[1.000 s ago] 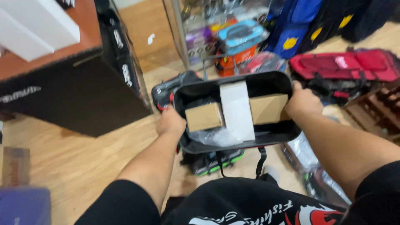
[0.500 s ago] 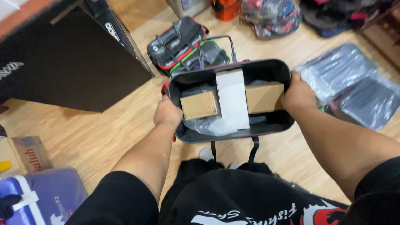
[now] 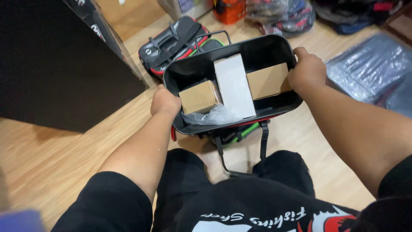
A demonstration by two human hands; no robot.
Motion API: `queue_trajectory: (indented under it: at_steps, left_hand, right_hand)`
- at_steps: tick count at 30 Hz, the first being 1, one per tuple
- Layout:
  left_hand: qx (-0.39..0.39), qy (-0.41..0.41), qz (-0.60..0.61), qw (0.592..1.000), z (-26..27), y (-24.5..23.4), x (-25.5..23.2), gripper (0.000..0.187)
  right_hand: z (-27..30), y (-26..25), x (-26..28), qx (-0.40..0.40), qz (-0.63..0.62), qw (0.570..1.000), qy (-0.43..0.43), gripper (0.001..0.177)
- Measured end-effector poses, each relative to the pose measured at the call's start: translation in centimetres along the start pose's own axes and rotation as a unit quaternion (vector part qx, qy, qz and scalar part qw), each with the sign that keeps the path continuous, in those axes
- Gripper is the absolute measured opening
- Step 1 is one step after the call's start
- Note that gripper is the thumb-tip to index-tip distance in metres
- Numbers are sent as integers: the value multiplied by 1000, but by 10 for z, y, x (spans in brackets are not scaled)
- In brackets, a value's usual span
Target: The person unboxes and organizes black and red fishing tackle bags, placing small cardboard boxes and plastic-wrapped items into a larger black bucket-style bag before zipping it closed.
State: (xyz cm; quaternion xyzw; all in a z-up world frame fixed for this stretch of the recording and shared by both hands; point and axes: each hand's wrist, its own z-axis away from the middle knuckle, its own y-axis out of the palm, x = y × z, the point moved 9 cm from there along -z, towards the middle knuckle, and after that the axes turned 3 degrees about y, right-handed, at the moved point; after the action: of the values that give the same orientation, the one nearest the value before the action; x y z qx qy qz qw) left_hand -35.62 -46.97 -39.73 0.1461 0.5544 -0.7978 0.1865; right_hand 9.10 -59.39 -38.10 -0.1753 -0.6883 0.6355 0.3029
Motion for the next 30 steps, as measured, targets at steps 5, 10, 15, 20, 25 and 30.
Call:
queue_trajectory:
  at_steps: [5, 10, 15, 20, 25, 30]
  left_hand:
    - [-35, 25, 33, 999, -88, 84, 28, 52]
    - [-9, 33, 34, 999, -122, 143, 40, 58]
    - [-2, 5, 39, 999, -102, 140, 38, 63]
    - [-10, -23, 14, 1000, -92, 133, 25, 64]
    - [-16, -27, -37, 999, -109, 135, 11, 67]
    - [-1, 9, -48, 999, -89, 119, -14, 60]
  right_hand:
    - [-4, 49, 1, -33, -34, 999, -10, 50]
    - [-8, 134, -22, 33, -25, 999, -35, 64]
    - [-17, 168, -27, 89, 16, 995, -46, 66]
    - [-64, 194, -30, 148, 23, 988, -45, 70]
    - [-36, 155, -24, 175, 32, 983, -31, 60]
    - [-48, 155, -26, 177, 21, 983, -43, 68]
